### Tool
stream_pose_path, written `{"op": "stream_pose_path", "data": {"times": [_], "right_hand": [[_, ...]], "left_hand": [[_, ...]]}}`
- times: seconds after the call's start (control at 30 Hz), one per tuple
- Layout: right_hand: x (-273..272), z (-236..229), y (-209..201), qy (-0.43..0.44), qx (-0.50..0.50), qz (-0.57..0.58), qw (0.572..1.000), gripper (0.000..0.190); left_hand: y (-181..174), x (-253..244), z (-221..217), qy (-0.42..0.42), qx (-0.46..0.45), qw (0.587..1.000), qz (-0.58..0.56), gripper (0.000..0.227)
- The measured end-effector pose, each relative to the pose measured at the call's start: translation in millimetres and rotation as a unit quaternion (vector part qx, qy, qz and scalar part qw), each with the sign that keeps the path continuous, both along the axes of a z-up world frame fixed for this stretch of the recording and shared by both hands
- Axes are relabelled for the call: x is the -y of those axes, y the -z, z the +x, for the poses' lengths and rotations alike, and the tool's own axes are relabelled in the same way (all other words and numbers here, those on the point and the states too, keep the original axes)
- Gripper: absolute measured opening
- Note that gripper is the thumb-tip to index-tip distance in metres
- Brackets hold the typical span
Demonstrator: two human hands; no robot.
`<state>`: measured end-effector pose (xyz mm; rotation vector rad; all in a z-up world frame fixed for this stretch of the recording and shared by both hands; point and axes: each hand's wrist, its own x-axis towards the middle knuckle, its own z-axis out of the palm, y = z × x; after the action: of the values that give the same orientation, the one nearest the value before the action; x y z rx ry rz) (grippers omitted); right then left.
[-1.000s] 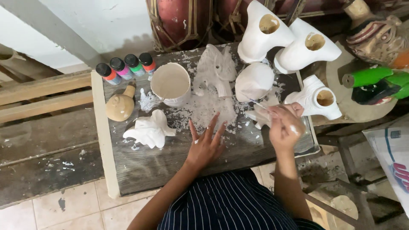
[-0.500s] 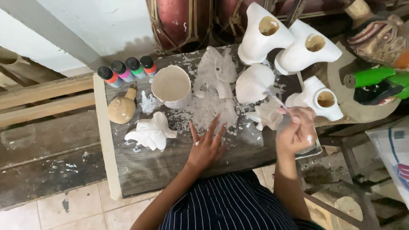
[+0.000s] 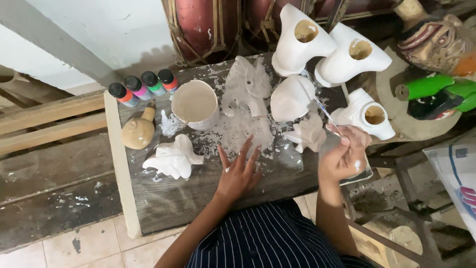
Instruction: Applying a white coating to ceramic figurines using a small paintbrush on a workshop table.
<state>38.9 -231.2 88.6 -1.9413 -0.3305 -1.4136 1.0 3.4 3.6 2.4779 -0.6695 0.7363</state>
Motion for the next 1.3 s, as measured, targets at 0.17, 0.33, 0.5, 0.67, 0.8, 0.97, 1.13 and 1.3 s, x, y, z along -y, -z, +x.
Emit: {"op": "stream_pose_path", "data": {"times": [0.17, 0.33, 0.5, 0.67, 0.8, 0.97, 1.13, 1.3], "right_hand": [[23, 4, 43, -0.041, -0.051, -0.035, 0.997, 0.021], [11, 2, 16, -0.050, 0.019, 0.008, 0.999, 0.027], [30, 4, 52, -0.018, -0.072, -0.066, 0.995, 0.020], [23, 1, 32, -0.055, -0.061, -0.019, 0.996, 0.020], [21, 2, 25, -0.034, -0.074, -0.078, 0.994, 0.018], [25, -2, 34, -0.043, -0.047, -0.010, 0.998, 0.020], [20, -5, 29, -0.015, -0.070, -0.050, 0.996, 0.020], [28, -8, 42, -0.068, -0.114, -0.008, 0.991, 0.015]], "left_hand": [[-1, 1, 0, -0.002, -0.001, 1.000, 0.005, 0.060], [0, 0, 0, -0.003, -0.010, 1.000, -0.004, 0.060], [-1, -2, -2, 0.006, -0.014, 1.000, 0.002, 0.065], [3, 0, 0, 0.002, -0.022, 1.000, -0.020, 0.062], [1, 2, 1, -0.005, -0.005, 1.000, -0.012, 0.060], [3, -1, -1, -0.011, -0.007, 1.000, -0.018, 0.059], [0, 0, -1, -0.002, -0.009, 1.000, -0.020, 0.060], [5, 0, -2, 0.000, -0.018, 0.999, -0.027, 0.061]]}}
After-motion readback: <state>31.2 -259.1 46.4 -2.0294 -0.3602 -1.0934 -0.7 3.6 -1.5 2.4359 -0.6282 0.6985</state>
